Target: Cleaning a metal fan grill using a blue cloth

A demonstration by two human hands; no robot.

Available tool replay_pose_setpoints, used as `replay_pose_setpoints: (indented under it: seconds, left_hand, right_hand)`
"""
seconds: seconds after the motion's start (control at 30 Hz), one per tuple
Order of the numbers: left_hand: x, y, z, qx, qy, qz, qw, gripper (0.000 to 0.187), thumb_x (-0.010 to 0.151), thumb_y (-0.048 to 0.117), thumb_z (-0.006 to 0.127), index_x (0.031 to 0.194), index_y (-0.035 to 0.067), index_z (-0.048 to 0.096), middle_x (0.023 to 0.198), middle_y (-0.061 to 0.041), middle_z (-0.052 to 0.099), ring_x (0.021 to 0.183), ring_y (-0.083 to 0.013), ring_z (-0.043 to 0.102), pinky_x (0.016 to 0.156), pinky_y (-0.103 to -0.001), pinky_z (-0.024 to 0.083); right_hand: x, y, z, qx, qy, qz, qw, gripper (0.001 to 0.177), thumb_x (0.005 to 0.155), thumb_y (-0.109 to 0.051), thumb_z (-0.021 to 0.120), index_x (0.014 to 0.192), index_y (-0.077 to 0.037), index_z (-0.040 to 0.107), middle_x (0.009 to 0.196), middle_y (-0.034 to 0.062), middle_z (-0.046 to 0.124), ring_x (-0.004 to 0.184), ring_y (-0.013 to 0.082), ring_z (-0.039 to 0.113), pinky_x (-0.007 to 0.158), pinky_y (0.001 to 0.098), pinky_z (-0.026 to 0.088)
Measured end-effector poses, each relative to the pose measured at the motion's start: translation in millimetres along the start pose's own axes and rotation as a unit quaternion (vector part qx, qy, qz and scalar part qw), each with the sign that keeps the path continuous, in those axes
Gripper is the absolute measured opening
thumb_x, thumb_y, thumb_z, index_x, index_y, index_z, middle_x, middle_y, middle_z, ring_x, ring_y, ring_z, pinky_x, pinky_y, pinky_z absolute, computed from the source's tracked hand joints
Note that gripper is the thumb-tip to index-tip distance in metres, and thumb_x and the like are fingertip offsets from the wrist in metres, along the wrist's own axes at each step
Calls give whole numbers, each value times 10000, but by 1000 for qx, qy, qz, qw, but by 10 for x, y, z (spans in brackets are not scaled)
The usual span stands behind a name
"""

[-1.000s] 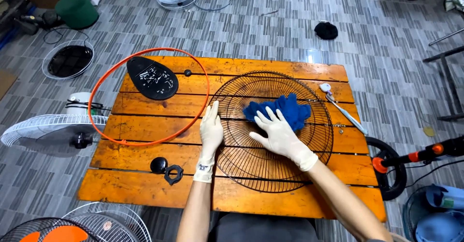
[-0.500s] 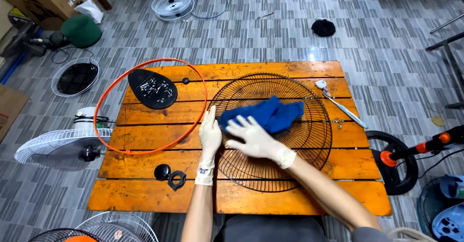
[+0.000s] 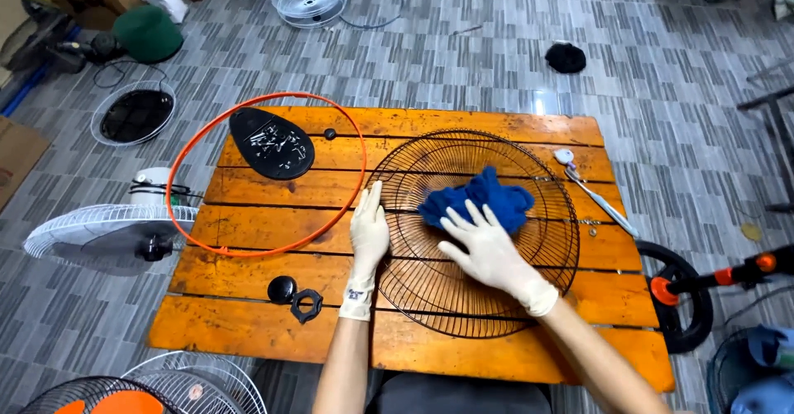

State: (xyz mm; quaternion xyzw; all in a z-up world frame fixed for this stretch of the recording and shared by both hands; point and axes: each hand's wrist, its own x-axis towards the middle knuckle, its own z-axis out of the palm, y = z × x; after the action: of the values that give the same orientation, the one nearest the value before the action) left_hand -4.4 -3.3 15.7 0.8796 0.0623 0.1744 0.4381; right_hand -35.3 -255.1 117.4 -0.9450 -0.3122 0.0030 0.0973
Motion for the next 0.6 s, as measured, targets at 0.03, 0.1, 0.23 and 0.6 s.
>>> replay_pose_setpoints:
  seconds: [0.03, 0.1, 0.23, 0.6]
  left_hand:
    - [10, -2, 6, 4, 6, 5, 1000, 608, 965, 36, 491, 1527, 266, 505, 1521, -53, 546, 1451, -322, 427, 1171, -452, 356]
    - [-10, -5, 13, 8, 9, 10, 1000, 603, 963, 39, 496, 1521, 267, 514, 1511, -53, 557, 1444, -324, 439, 1165, -449, 367]
    - [-17, -35, 38, 9, 20, 25, 999, 598, 955, 23, 506, 1508, 249, 533, 1492, -69, 575, 1426, -337, 458, 1152, -452, 380]
    - [-8, -67, 43, 7, -12, -19, 1000, 600, 991, 53, 500, 1529, 320, 502, 1539, 40, 527, 1474, -226, 405, 1199, -386, 322]
  right_hand:
    - [34, -118, -60, 34, -24, 17, 999, 657, 1006, -669, 418, 1488, -247, 559, 1544, 23, 523, 1521, 348, 314, 1245, 568, 198]
    - [54, -333, -93, 70, -50, 36, 996, 708, 993, -717, 399, 1502, -247, 544, 1562, 30, 493, 1537, 344, 265, 1251, 580, 154]
    - [50, -639, -175, 143, -97, 35, 984, 740, 1006, -661, 422, 1555, -166, 452, 1615, 62, 416, 1563, 313, 196, 1269, 529, 54]
    - [-88, -286, 12, 83, 32, -2, 996, 541, 982, -531, 572, 1413, -206, 616, 1434, 60, 634, 1430, 396, 455, 1182, 557, 354]
